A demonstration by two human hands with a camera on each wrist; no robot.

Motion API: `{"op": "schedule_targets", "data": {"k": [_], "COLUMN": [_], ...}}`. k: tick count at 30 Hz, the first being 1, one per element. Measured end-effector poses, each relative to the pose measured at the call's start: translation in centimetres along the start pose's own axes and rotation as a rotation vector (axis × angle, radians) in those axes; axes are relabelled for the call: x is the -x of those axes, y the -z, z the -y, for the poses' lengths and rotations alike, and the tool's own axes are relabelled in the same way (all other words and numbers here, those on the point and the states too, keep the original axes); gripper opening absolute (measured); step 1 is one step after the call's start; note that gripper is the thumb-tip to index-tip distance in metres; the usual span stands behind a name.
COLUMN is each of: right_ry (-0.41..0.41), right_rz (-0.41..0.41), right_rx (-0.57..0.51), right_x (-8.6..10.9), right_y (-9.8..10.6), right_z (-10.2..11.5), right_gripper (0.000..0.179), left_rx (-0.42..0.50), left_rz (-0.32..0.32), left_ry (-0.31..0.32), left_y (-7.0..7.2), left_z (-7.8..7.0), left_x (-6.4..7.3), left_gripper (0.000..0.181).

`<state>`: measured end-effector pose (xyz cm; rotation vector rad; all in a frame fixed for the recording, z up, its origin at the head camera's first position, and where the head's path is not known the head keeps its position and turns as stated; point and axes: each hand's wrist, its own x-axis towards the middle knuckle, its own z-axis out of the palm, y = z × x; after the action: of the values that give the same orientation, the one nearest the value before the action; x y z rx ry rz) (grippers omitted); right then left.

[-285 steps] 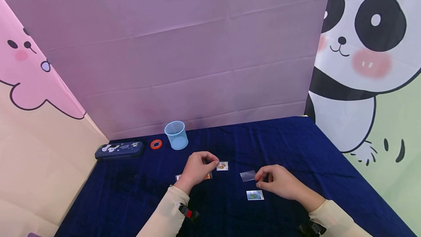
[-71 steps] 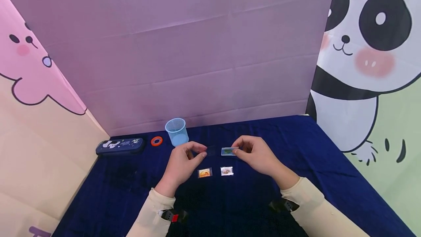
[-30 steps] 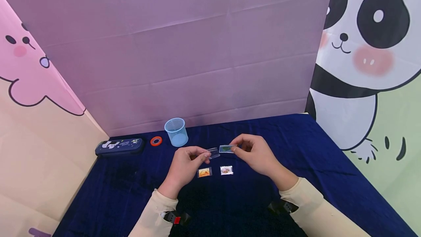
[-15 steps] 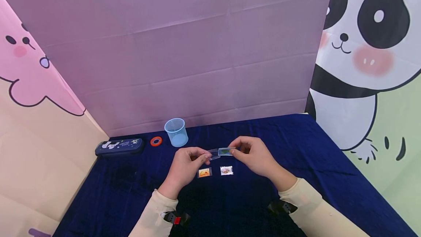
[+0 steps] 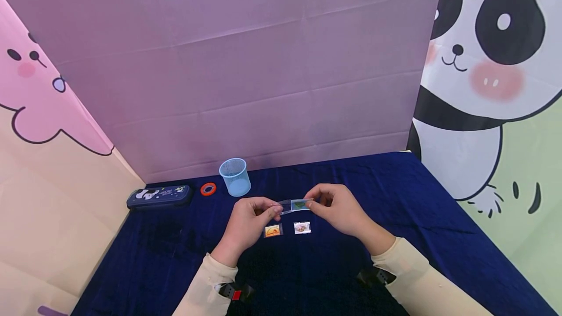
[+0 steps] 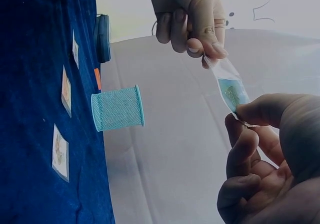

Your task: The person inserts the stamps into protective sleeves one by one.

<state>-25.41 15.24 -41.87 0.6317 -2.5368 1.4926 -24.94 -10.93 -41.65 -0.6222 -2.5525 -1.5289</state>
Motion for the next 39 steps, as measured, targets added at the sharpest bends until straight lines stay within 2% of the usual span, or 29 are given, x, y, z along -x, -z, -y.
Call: {"op": "schedule_targets", "data": {"k": [12, 23, 33, 39], "right_ry": [0.001, -0.014, -0.011, -0.013], "right_rz": [0.012, 0.037, 0.045, 0.046], "right_rx": [0.012, 0.008, 0.011, 0.018], "right_x": [0.04, 0.07, 0.14, 0.18], "right_y": [-0.09, -0.15, -0.31, -0.37], "right_z": [0.17, 0.2, 0.17, 0.22], "right_gripper": [0.005, 0.005, 0.005, 0.005], "left_rx": [-0.024, -0.065, -0.051, 0.0], "left_rz": [-0.003, 0.013, 0.015, 0.022], "left_ry": [-0.028, -0.025, -0.049, -0.059], "left_y": [-0.12, -0.04, -0.32, -0.37], "left_z": [0.02, 0.02, 0.23, 0.3], "left_x": [0.01, 0.08, 0.15, 0.22], "left_gripper": [0.009, 0.006, 0.009, 0.016]}}
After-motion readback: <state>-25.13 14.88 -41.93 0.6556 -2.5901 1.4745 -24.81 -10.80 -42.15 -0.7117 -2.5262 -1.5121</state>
